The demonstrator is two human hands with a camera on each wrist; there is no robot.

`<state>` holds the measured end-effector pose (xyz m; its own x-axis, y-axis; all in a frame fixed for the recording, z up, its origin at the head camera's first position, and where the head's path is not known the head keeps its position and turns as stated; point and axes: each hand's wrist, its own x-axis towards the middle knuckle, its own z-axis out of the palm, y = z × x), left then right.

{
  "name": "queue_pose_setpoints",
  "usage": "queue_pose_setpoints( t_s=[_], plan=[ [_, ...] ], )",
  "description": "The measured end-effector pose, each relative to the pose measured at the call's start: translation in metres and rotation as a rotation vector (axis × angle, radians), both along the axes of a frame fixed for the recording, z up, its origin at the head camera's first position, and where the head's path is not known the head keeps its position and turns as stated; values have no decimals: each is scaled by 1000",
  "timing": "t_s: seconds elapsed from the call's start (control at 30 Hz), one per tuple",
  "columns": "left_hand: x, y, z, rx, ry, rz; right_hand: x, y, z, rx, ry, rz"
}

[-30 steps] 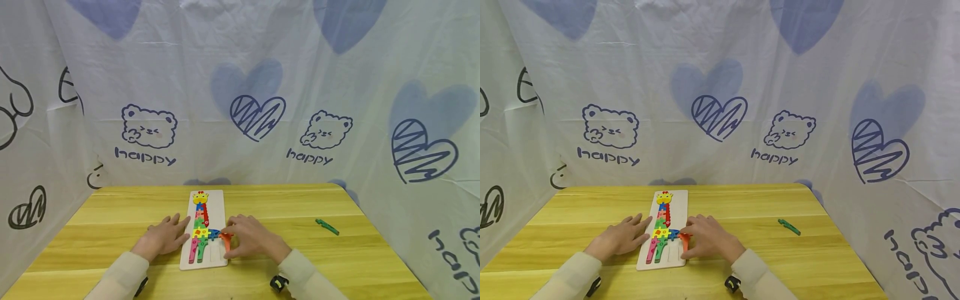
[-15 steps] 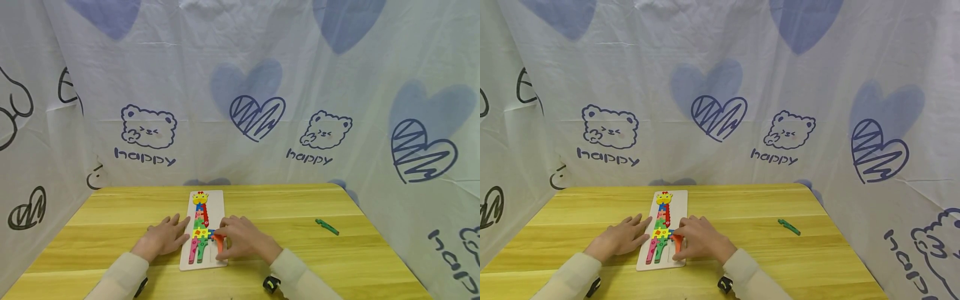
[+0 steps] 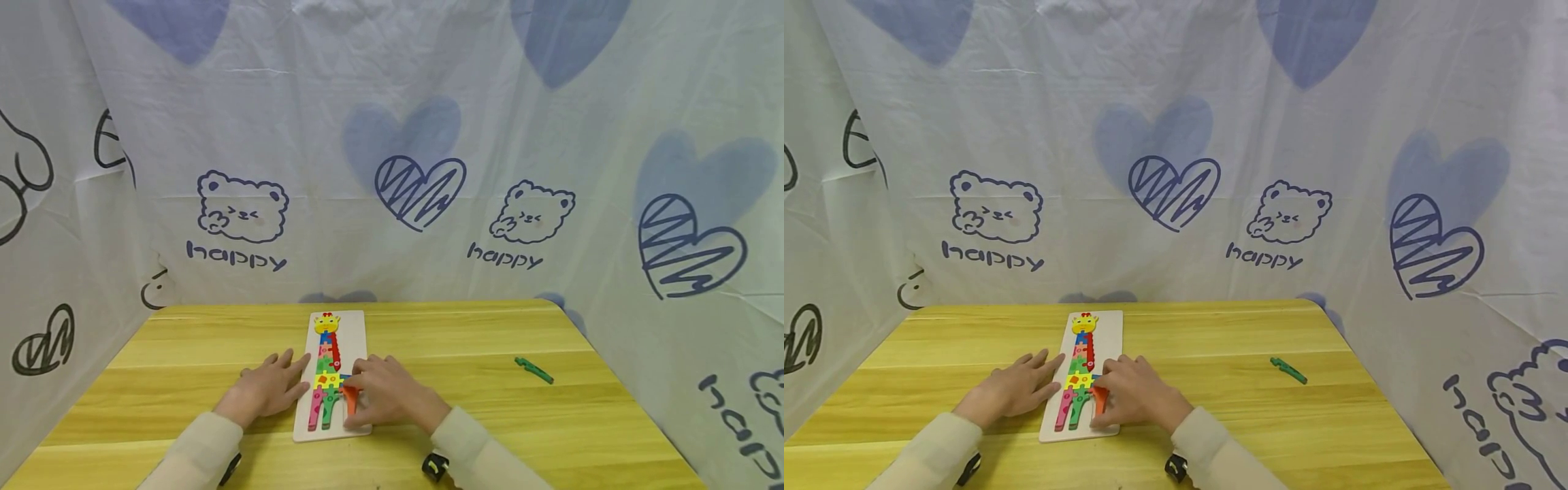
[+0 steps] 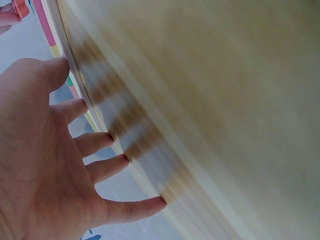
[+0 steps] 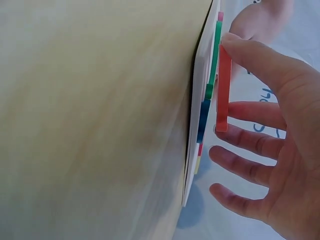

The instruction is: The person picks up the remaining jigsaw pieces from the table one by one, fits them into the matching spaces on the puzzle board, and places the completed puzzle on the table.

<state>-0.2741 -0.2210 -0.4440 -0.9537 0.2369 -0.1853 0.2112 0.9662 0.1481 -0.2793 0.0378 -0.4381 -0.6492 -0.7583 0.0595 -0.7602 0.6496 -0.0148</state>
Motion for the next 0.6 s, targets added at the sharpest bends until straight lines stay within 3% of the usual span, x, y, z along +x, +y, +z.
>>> queue_pose_setpoints(
  t_s=[0.6],
  plan=[
    [-1, -2, -3, 2, -8, 2, -1, -9, -3, 26, -24, -25]
  ],
)
